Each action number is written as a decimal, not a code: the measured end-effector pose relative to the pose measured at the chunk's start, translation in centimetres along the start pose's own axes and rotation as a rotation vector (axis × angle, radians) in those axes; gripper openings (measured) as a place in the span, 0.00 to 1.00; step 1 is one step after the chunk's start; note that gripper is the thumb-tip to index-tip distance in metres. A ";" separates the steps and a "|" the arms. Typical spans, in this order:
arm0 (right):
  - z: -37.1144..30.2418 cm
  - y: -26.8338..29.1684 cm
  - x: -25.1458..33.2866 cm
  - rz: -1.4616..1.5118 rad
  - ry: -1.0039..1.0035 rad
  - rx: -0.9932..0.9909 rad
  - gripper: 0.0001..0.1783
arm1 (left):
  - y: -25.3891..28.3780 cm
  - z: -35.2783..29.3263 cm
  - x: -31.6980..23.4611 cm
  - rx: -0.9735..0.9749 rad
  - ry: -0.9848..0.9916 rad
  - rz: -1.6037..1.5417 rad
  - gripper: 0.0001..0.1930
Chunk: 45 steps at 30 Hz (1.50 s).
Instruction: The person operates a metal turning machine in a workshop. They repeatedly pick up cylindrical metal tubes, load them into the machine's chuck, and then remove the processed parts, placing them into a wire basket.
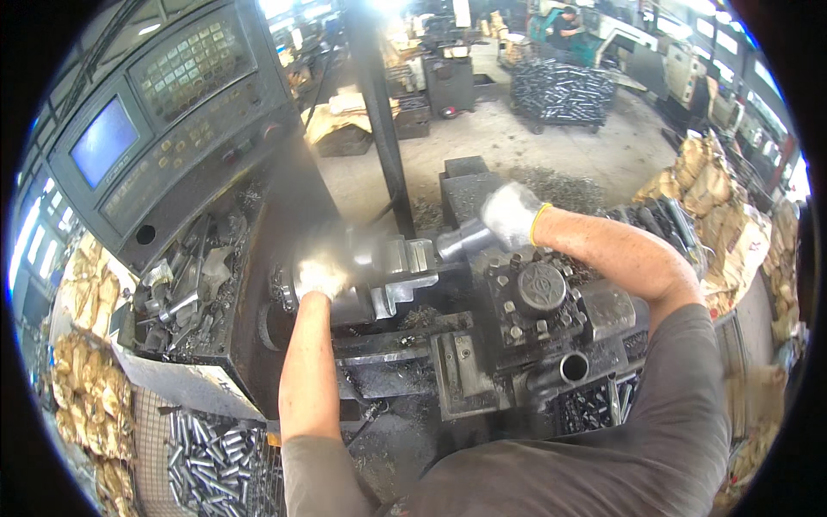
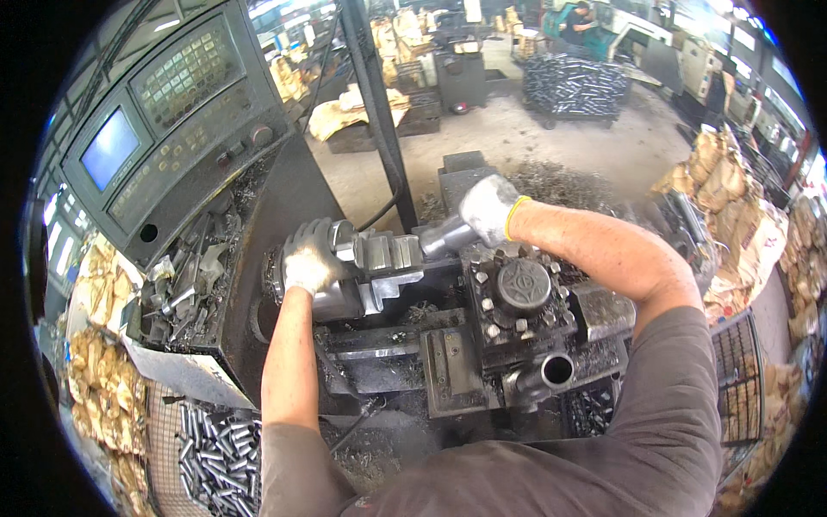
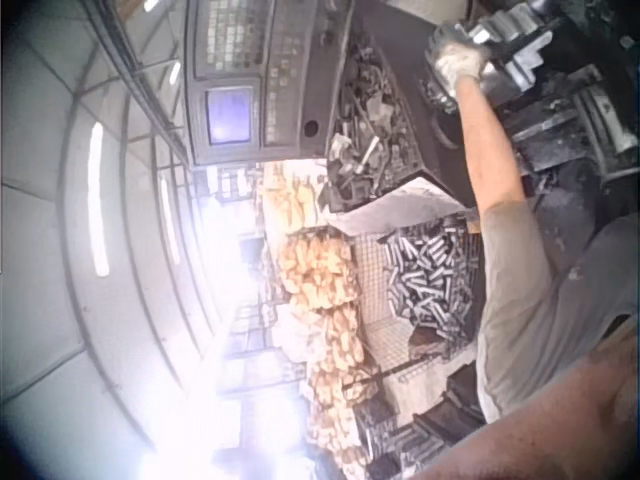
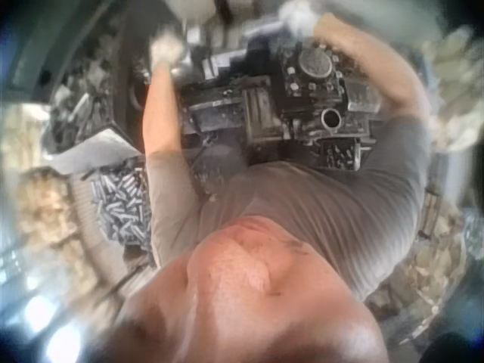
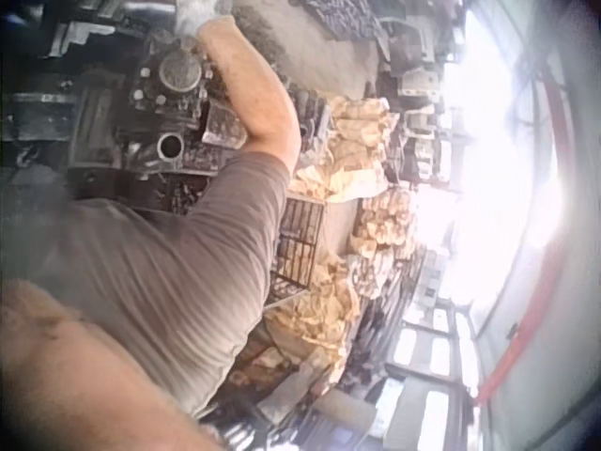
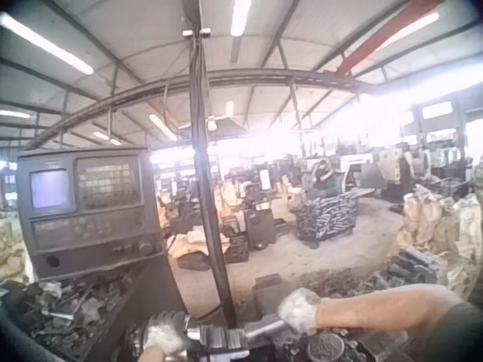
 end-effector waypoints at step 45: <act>-23.2 -1.7 22.1 0.831 -0.324 -0.381 0.31 | -13.6 -32.7 -6.7 0.628 0.760 -2.266 0.33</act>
Point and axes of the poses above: each hand's wrist, its own z-axis towards the middle knuckle, its own y-axis out of the back of the hand, x = y × z, the point moved 3 cm from there along z, towards the middle knuckle, and after that the axes turned 9 degrees about -z, right-handed, at the moved point
